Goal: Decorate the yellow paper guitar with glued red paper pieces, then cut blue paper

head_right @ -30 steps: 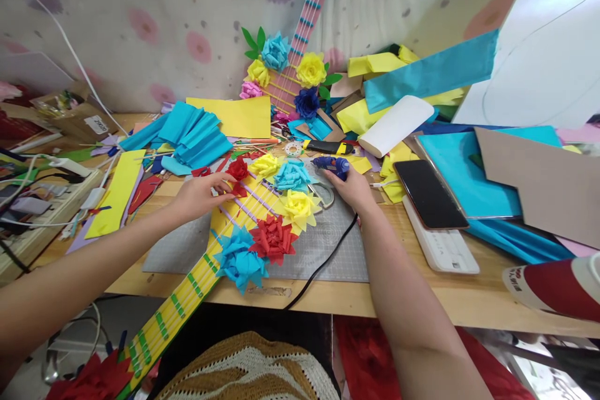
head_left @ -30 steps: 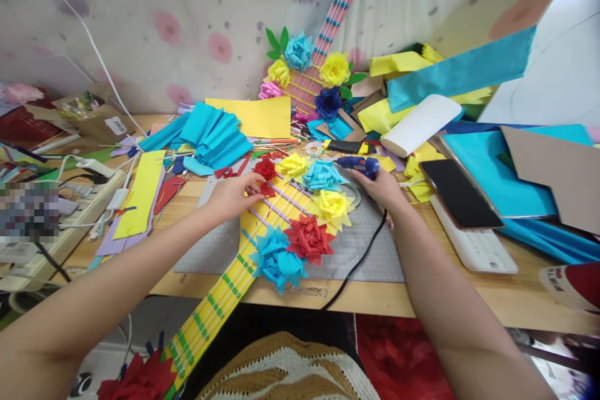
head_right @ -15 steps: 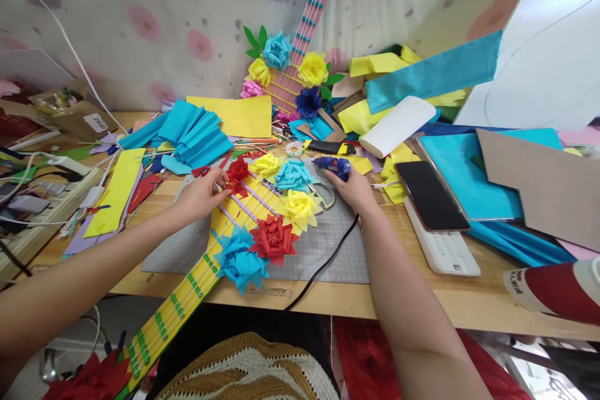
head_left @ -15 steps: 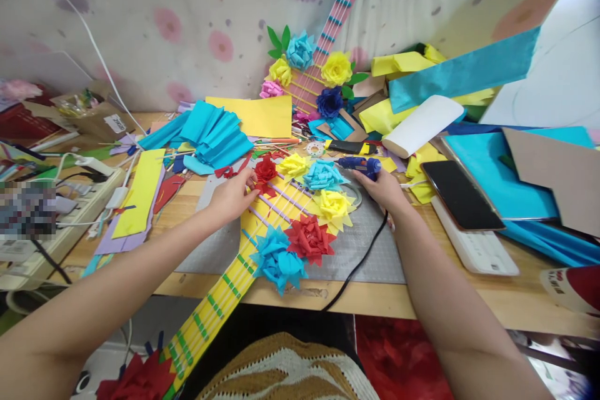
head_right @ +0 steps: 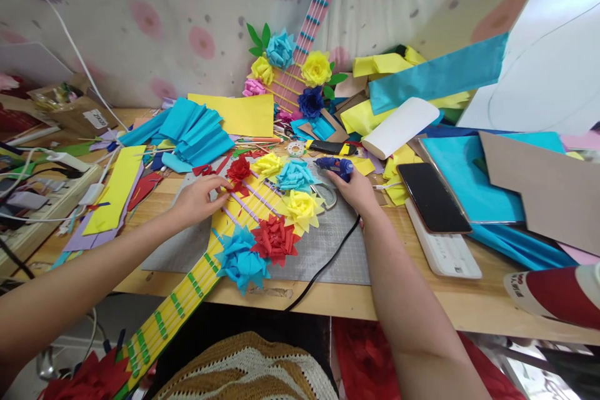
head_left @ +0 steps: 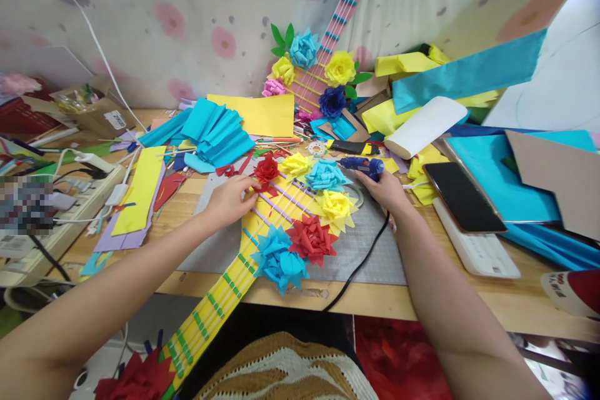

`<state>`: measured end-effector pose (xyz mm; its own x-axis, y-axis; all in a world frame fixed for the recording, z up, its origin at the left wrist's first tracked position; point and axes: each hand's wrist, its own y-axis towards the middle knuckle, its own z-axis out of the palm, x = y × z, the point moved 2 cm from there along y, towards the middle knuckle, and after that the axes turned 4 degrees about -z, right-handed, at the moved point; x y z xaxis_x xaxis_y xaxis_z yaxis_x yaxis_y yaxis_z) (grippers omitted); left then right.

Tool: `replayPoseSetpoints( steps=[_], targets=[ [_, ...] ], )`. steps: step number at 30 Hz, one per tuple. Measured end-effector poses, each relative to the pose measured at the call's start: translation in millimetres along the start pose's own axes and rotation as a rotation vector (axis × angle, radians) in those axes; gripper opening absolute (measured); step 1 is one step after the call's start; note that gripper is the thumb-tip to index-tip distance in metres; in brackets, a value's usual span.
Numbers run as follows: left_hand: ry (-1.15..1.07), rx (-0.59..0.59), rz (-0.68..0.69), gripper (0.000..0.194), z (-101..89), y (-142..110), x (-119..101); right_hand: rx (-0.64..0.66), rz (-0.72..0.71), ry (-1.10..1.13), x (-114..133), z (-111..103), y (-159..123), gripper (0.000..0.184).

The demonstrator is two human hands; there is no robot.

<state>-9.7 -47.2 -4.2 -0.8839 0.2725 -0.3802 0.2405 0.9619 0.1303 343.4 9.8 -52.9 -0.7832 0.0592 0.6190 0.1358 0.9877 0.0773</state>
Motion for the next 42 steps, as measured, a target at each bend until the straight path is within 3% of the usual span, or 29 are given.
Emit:
replayPoseSetpoints(
  steps=[6,12,22,28,35,39,42],
  targets=[
    [0.061,0.106,-0.015,0.018,-10.1,6.2,4.4,-0.021,-0.01,0.008,-1.7,0.4,0.4,0.059],
    [0.228,0.071,0.043,0.012,-15.1,12.4,1.5,-0.009,0.003,0.015,0.4,-0.7,-0.8,0.058],
    [0.255,0.031,0.103,0.007,-11.5,8.7,-0.5,0.005,0.019,-0.001,-0.4,-0.4,0.0,0.059],
    [0.005,-0.069,0.009,0.01,-13.3,10.1,-4.9,-0.018,-0.005,0.03,-0.9,-0.3,0.1,0.057],
    [-0.594,-0.224,-0.159,0.027,-2.0,13.4,-4.5,-0.013,-0.008,0.027,2.4,-2.0,-1.4,0.057],
    [-0.718,-0.327,-0.217,0.027,-0.2,17.5,-4.1,0.009,0.012,-0.017,5.9,-3.5,-2.6,0.057],
    [-0.767,-0.342,-0.242,0.026,1.2,19.8,-3.7,0.012,0.022,-0.04,6.8,-3.2,-2.6,0.057]
  ],
)
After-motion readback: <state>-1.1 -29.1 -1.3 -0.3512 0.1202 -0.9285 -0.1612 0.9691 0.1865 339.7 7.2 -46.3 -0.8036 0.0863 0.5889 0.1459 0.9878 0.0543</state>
